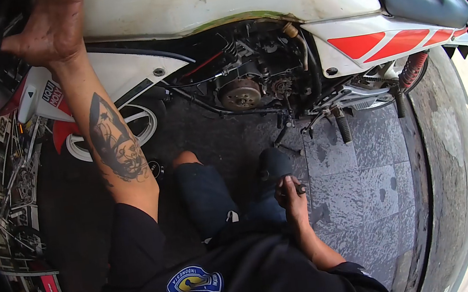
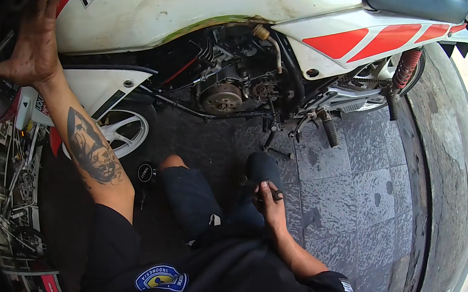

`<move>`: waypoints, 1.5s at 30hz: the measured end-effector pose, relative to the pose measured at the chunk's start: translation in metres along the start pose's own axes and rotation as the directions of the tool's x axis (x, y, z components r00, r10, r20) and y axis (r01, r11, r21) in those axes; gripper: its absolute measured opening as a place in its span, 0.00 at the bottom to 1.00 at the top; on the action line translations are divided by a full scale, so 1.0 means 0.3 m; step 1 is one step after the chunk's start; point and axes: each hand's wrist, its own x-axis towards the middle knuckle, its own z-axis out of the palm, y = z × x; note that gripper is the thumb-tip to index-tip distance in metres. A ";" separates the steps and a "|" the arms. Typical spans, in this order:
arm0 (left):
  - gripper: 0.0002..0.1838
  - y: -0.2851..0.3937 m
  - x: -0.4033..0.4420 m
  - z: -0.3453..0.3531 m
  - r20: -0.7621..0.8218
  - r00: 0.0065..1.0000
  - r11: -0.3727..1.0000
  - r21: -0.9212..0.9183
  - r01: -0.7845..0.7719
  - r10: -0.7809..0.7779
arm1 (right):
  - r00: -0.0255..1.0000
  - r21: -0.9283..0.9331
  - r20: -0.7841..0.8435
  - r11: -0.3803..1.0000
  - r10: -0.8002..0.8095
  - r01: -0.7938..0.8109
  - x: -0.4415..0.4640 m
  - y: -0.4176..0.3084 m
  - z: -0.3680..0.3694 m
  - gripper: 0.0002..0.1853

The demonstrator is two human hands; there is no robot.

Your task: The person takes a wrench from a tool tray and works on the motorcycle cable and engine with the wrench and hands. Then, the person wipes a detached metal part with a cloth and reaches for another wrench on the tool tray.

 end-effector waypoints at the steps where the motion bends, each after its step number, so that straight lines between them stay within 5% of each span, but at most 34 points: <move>1: 0.46 -0.015 0.015 0.043 -0.105 0.992 0.992 0.109 -0.058 0.069 | 1.000 0.005 -0.010 1.000 0.006 -0.006 0.000 0.005 0.001 0.14; 3: 0.49 -0.194 0.043 0.128 -0.172 0.840 0.672 0.689 -0.271 0.515 | 0.998 0.003 -0.056 0.999 0.037 -0.037 -0.009 0.017 -0.002 0.14; 6: 0.36 -0.093 0.056 0.073 -0.238 0.932 0.908 0.383 -0.167 0.272 | 0.997 0.068 -0.061 0.996 0.057 -0.053 -0.020 0.022 0.011 0.14; 9: 0.24 -0.030 0.070 0.021 -0.208 0.978 1.000 0.012 0.010 -0.007 | 0.995 0.087 -0.045 0.993 0.083 -0.079 -0.028 0.038 0.010 0.14; 19: 0.34 -0.020 -0.070 0.036 -0.263 0.957 0.942 -0.336 0.026 -0.120 | 0.987 0.005 -0.009 0.987 0.159 -0.159 -0.063 0.014 0.094 0.15; 24: 0.39 -0.052 -0.146 0.144 -0.380 0.904 0.896 -0.445 0.007 -0.195 | 0.942 0.005 0.000 0.942 0.336 -0.336 -0.147 -0.136 0.199 0.15; 26: 0.30 -0.083 -0.203 0.198 -0.406 0.871 0.892 -0.446 0.075 -0.276 | 0.915 -0.035 0.009 0.914 0.404 -0.404 -0.128 -0.182 0.216 0.16; 28: 0.28 -0.147 -0.294 0.212 -0.192 0.906 0.819 -0.526 0.230 -0.378 | 0.940 -0.133 -0.073 0.931 0.333 -0.340 -0.105 -0.226 0.240 0.15; 29: 0.24 -0.170 -0.344 0.279 -0.203 0.846 0.748 -0.596 0.293 -0.493 | 0.944 -0.147 -0.096 0.933 0.317 -0.328 -0.110 -0.251 0.249 0.15; 30: 0.19 -0.153 -0.398 0.334 -0.242 0.667 0.640 -0.622 0.451 -0.705 | 0.938 -0.132 -0.120 0.932 0.324 -0.339 -0.100 -0.257 0.243 0.16; 31: 0.15 -0.149 -0.446 0.382 -0.298 0.438 0.524 -0.597 0.608 -0.848 | 0.950 -0.162 -0.067 0.936 0.305 -0.312 -0.114 -0.286 0.210 0.17; 33: 0.16 -0.124 -0.502 0.490 -0.551 -0.093 0.220 -0.475 0.852 -0.830 | 0.961 -0.311 -0.143 0.911 0.238 -0.272 -0.133 -0.355 0.156 0.17; 34: 0.18 -0.087 -0.605 0.537 -0.685 -0.016 0.198 -0.232 0.952 -0.728 | 0.950 -0.293 -0.210 0.912 0.233 -0.288 -0.162 -0.420 0.131 0.16; 36: 0.21 -0.014 -0.806 0.623 -0.882 0.139 -0.115 0.212 0.971 -0.450 | 0.959 -0.414 -0.210 0.871 0.192 -0.265 -0.222 -0.537 0.040 0.18; 39: 0.29 0.265 -0.903 0.814 -0.852 -0.511 -0.119 -0.499 0.858 -0.116 | 0.942 -0.600 -0.291 0.735 0.167 -0.315 -0.345 -0.580 -0.256 0.22; 40: 0.30 0.359 -1.040 0.893 -0.845 -0.535 -0.036 -0.535 0.844 0.011 | 0.927 -0.612 -0.308 0.702 0.214 -0.365 -0.415 -0.629 -0.345 0.21; 42: 0.27 0.496 -1.175 1.040 -0.601 -0.735 0.008 -0.772 0.635 0.315 | 0.891 -0.682 -0.374 0.575 0.259 -0.453 -0.544 -0.699 -0.521 0.23; 45: 0.29 0.648 -1.049 1.203 -0.537 -0.769 0.061 -0.805 0.590 0.348 | 0.836 -0.733 -0.495 0.403 0.238 -0.548 -0.664 -0.881 -0.646 0.24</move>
